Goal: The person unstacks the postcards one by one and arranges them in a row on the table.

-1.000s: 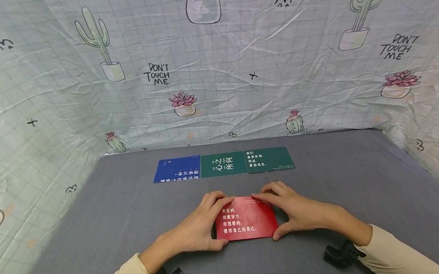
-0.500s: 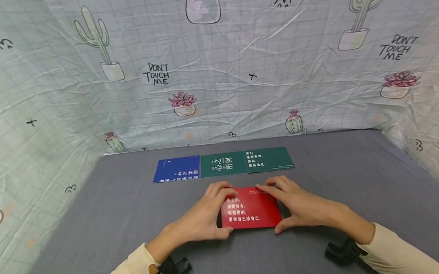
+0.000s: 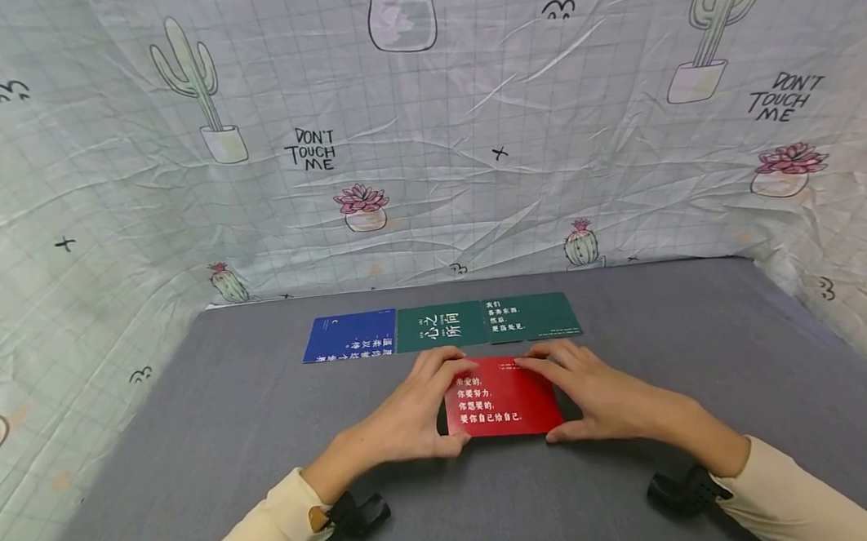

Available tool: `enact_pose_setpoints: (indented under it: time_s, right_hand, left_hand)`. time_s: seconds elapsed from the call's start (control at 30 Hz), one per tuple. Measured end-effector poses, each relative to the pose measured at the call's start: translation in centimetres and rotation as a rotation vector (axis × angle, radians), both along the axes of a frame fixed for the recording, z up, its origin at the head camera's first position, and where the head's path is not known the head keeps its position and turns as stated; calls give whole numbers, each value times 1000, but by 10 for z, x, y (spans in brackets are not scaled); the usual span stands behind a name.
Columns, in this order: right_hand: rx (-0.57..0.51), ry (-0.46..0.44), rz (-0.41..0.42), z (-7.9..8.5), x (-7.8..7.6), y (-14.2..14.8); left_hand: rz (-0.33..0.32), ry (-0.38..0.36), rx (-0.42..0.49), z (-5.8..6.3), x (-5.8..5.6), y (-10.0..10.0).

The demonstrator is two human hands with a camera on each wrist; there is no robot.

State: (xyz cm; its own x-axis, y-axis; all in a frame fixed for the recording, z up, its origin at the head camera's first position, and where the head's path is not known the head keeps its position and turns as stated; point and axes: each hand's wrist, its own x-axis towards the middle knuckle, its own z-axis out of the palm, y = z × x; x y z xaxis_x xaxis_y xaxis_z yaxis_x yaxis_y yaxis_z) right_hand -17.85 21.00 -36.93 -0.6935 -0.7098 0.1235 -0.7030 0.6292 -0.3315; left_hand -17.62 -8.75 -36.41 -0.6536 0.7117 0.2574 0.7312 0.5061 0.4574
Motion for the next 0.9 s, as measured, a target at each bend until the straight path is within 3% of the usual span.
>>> enact_pose_setpoints:
  time_s: [0.33,0.6,0.9]
  right_hand:
    - [-86,-13,-5,15,-10,18]
    - [-129,-25,-18,17,-16,33]
    - [-126,-13,-37,24,-25,51]
  left_hand:
    - [11,41,5,-1,-12,12]
    - [31,39,28,-2,-22,22]
    - [60,53,-5,3,-33,35]
